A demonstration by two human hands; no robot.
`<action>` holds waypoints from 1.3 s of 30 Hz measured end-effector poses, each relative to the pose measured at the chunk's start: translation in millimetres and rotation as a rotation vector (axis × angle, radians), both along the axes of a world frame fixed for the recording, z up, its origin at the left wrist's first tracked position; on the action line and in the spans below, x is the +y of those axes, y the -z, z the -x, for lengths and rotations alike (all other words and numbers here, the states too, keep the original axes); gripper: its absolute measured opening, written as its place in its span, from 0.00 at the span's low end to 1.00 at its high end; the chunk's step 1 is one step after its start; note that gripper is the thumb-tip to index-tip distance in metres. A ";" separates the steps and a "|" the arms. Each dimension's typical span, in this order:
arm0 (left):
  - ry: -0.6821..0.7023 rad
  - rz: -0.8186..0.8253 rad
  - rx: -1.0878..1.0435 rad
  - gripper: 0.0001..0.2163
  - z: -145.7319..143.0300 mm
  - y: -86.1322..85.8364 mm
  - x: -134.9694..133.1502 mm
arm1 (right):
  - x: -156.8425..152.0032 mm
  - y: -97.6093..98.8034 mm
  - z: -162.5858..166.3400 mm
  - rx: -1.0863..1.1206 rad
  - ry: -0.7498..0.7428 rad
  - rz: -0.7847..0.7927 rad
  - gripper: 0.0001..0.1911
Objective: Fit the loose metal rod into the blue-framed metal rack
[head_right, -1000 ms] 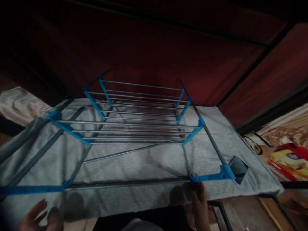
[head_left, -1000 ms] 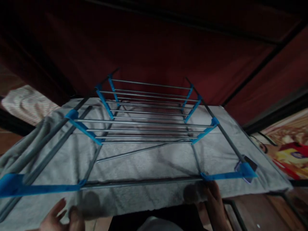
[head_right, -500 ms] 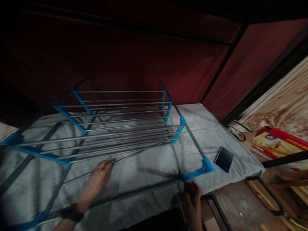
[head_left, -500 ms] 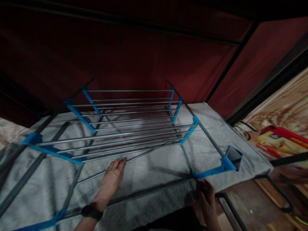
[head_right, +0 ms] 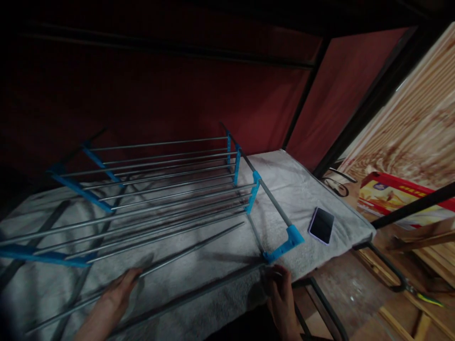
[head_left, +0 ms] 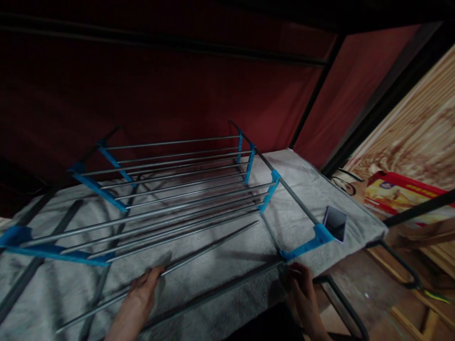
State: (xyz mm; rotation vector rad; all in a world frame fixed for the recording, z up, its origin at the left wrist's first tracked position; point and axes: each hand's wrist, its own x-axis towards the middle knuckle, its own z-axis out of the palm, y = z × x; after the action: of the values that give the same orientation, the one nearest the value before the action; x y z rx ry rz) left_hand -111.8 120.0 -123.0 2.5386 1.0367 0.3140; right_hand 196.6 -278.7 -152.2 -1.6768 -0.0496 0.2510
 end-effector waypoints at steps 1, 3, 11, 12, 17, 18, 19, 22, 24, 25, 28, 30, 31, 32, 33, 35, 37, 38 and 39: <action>0.013 0.005 -0.074 0.17 2.6 0.1 -0.4 | 0.7 -2.0 4.3 0.001 -0.029 0.002 0.26; 0.040 0.000 -0.199 0.14 4.0 -3.6 -3.6 | 7.7 -6.1 13.3 0.012 -0.107 -0.011 0.24; 0.052 0.013 -0.355 0.12 -2.2 -24.9 -24.9 | 107.9 -38.1 11.2 0.265 -0.144 -0.375 0.24; 0.065 0.018 -0.353 0.11 -1.8 -25.0 -26.4 | 118.6 -47.4 7.8 0.324 -0.142 -0.438 0.24; 0.077 0.003 -0.355 0.12 2.3 -22.4 -35.5 | 141.5 -93.9 -3.3 0.429 -0.210 -0.611 0.21; 0.072 -0.001 -0.356 0.13 2.9 -22.2 -38.0 | 141.7 -99.1 -4.3 0.426 -0.220 -0.620 0.20; 0.068 -0.004 -0.355 0.13 3.3 -22.3 -40.5 | 141.1 -102.5 -5.1 0.419 -0.224 -0.623 0.19; 0.074 -0.020 -0.343 0.14 3.1 -24.3 -47.2 | 136.2 -103.6 -6.3 0.391 -0.233 -0.608 0.19; 0.078 -0.036 -0.329 0.13 2.5 -26.5 -50.6 | 132.0 -101.2 -6.9 0.390 -0.232 -0.589 0.18; 0.080 -0.045 -0.318 0.13 2.3 -27.6 -52.1 | 129.9 -100.0 -7.2 0.393 -0.230 -0.583 0.18; 0.073 -0.087 -0.275 0.15 3.3 -30.0 -56.4 | 124.9 -98.1 -8.7 0.403 -0.201 -0.594 0.18; 0.055 -0.122 -0.250 0.15 6.2 -30.8 -59.6 | 122.9 -97.1 -10.3 0.401 -0.194 -0.604 0.19; 0.045 -0.144 -0.241 0.15 8.5 -31.3 -61.3 | 122.2 -96.3 -11.3 0.400 -0.196 -0.607 0.19; 0.036 -0.169 -0.235 0.15 11.2 -32.0 -63.2 | 121.7 -95.2 -12.3 0.400 -0.200 -0.608 0.19; 0.028 -0.197 -0.229 0.15 14.4 -33.1 -65.2 | 121.3 -93.6 -13.5 0.402 -0.203 -0.609 0.19; 0.014 -0.258 -0.221 0.14 21.5 -36.6 -69.4 | 120.9 -89.7 -15.8 0.415 -0.188 -0.617 0.20; -0.001 -0.318 -0.221 0.13 28.6 -41.9 -73.4 | 120.7 -85.1 -17.7 0.432 -0.174 -0.625 0.19; -0.006 -0.344 -0.220 0.13 31.9 -44.9 -75.3 | 120.5 -82.9 -18.4 0.440 -0.171 -0.628 0.18; -0.008 -0.367 -0.217 0.13 34.9 -47.7 -77.1 | 120.3 -80.8 -18.9 0.449 -0.170 -0.627 0.17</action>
State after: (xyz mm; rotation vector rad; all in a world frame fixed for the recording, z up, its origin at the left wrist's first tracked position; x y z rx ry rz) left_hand -146.7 42.9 -75.3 2.7352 0.9783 0.8309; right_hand 215.5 -158.4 -71.4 -0.9672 0.0616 0.6634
